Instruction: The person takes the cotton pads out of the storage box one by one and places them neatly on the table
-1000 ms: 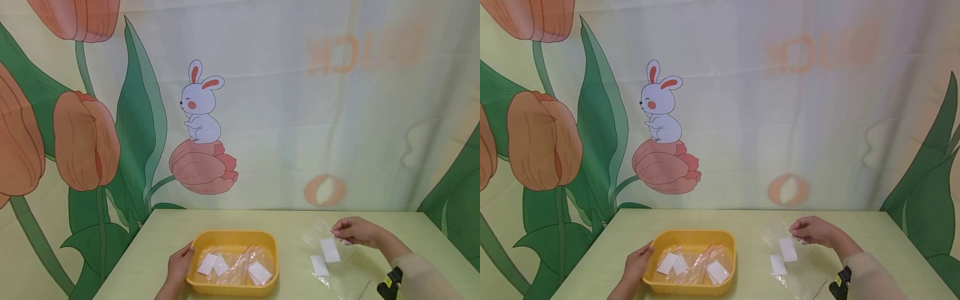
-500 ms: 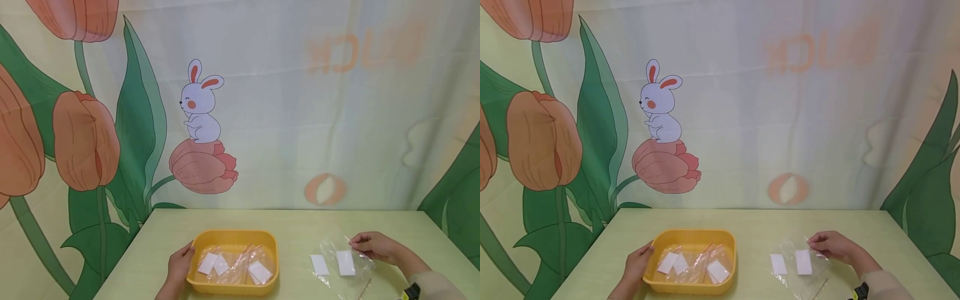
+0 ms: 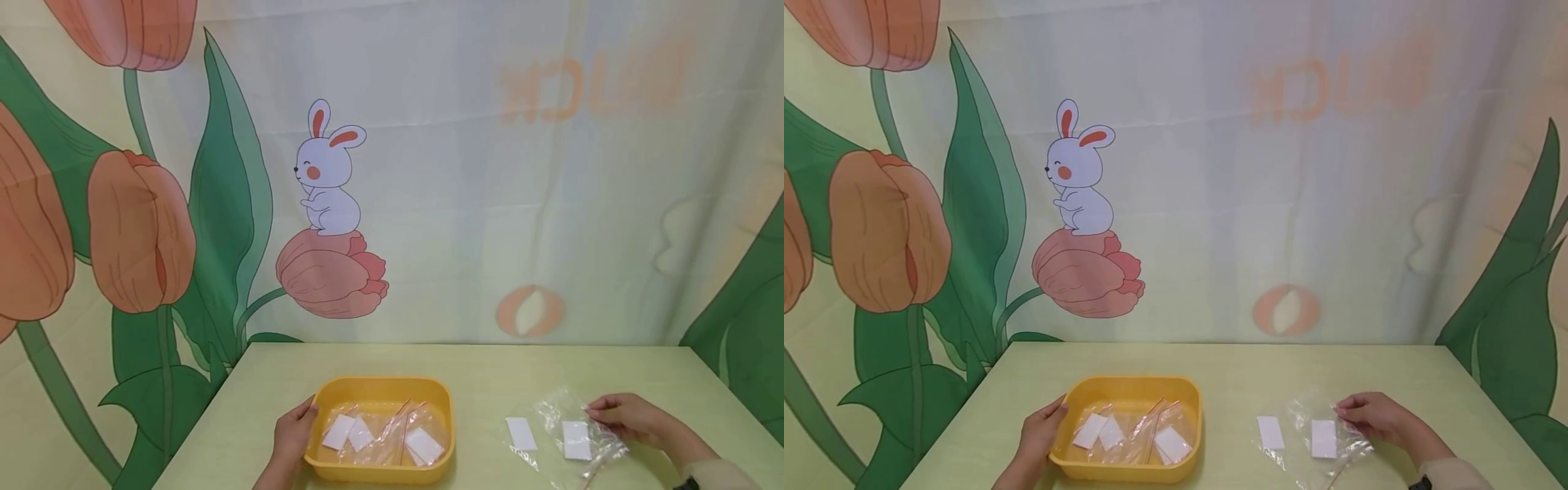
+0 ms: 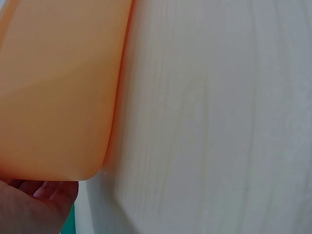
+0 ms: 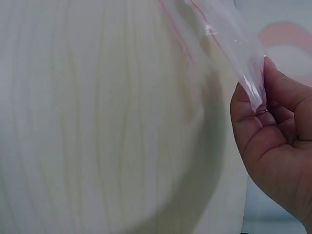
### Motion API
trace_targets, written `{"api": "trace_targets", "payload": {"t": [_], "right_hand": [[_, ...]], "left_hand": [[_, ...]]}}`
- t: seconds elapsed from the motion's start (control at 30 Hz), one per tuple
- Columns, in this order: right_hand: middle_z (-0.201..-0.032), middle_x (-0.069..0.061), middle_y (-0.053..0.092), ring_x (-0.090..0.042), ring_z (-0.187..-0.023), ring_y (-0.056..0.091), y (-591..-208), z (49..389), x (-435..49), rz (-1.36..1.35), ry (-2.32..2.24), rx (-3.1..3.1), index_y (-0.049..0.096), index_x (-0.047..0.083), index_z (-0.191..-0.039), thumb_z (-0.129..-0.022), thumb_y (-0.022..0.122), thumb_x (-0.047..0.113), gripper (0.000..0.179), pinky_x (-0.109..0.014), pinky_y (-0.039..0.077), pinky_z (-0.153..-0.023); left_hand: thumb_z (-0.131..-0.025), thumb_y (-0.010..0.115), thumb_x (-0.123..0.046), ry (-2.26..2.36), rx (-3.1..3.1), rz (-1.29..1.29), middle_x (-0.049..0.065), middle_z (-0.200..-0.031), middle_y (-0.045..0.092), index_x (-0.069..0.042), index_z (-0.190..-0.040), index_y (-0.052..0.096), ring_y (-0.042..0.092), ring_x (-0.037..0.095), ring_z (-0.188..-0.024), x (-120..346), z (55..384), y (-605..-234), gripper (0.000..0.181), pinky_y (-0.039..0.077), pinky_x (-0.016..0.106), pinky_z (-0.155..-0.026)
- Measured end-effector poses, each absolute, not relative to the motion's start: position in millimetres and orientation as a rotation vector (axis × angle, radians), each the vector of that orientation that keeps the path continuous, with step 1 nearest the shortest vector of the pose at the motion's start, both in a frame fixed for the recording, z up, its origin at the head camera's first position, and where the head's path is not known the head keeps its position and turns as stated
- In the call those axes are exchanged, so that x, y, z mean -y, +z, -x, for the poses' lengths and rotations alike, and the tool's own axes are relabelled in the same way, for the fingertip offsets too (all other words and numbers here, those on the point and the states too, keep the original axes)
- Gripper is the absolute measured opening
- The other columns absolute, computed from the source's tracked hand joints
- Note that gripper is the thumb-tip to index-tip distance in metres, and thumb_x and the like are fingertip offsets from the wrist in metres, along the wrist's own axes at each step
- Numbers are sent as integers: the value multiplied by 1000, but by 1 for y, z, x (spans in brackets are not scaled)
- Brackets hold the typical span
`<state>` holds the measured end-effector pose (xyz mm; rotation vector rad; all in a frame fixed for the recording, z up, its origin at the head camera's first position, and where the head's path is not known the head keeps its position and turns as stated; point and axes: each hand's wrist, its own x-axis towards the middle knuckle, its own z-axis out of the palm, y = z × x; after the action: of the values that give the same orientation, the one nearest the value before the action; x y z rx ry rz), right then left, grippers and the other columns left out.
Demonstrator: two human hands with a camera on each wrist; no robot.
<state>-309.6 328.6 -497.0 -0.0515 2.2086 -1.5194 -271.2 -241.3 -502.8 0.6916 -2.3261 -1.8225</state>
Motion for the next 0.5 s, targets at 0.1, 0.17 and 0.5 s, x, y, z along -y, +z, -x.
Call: {"api": "trace_targets", "payload": {"t": [0.1,0.17,0.5], "right_hand": [[-90,4,67,-8,-79,57,-500,309,-331,17,-1490,-2239,68,-7,-114,-101,64,15,26,-18,55,-68],[-88,4,67,-8,-79,58,-500,308,-332,25,-1467,-2257,68,-7,-113,-100,66,18,28,-19,56,-68],[-83,5,66,-6,-75,62,-498,298,-333,60,-1434,-2296,66,-13,-110,-98,66,11,27,-19,58,-66]], "left_hand": [[-108,45,-15,-1826,2326,-686,28,-156,42,6,-148,46,41,47,-147,241,271,-502,45,44,55,-117],[-108,45,-16,-1825,2328,-684,28,-156,42,6,-148,46,41,47,-146,241,271,-502,45,44,55,-117],[-109,45,-17,-1818,2333,-697,28,-156,42,6,-148,46,41,47,-146,241,272,-502,46,44,55,-117]]}}
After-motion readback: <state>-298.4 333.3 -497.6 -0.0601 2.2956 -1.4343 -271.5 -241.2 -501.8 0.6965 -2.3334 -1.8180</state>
